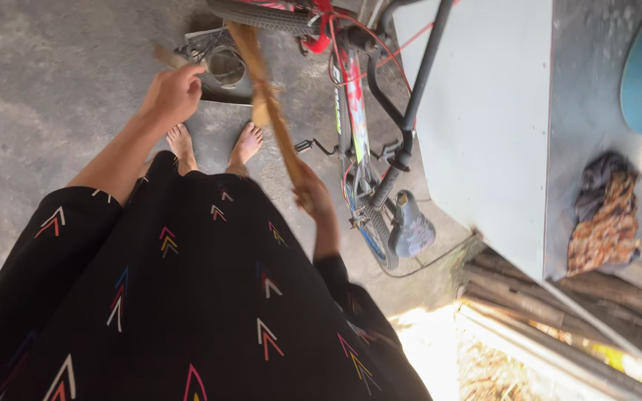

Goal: The person sweeps debris into a dustpan using a small broom and then sets the tools down next to a motorcycle.

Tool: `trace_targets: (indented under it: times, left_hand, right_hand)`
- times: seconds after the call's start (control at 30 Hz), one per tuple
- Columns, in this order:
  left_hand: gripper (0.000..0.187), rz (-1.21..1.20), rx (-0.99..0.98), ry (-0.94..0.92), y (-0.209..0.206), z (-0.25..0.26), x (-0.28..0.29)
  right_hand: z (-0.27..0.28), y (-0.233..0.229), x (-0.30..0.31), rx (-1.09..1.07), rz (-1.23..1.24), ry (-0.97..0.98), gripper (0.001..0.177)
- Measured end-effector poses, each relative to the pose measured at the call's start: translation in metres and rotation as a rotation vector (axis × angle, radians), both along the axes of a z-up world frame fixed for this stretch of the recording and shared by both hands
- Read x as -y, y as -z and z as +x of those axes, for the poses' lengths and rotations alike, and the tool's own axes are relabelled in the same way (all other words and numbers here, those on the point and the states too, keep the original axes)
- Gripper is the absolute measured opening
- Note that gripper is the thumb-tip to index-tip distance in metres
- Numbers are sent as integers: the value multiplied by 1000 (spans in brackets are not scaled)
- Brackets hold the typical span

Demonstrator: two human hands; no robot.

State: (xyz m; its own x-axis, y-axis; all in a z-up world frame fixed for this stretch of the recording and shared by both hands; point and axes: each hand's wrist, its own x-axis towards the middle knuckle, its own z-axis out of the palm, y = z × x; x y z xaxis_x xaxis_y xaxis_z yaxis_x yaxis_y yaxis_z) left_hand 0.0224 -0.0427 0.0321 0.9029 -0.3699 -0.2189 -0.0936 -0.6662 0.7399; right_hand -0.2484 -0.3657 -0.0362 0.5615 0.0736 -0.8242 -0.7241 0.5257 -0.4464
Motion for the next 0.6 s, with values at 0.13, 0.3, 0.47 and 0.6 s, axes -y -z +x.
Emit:
trace_targets:
  times: [0.13, 0.3, 0.47, 0.6]
  left_hand:
    - [33, 36, -23, 61, 7, 13, 14]
    - [34, -12, -56, 184, -4, 4, 35]
    - [32, 94, -78, 302, -11, 11, 20]
    - [36, 116, -106, 327, 6, 33, -18]
  right_hand:
    - [-34, -39, 16, -111, -292, 69, 86]
    - [61, 38, -24, -120, -188, 249, 51]
    - [122, 60, -91, -330, 23, 265, 35]
    - [98, 48, -123, -251, 147, 219, 60]
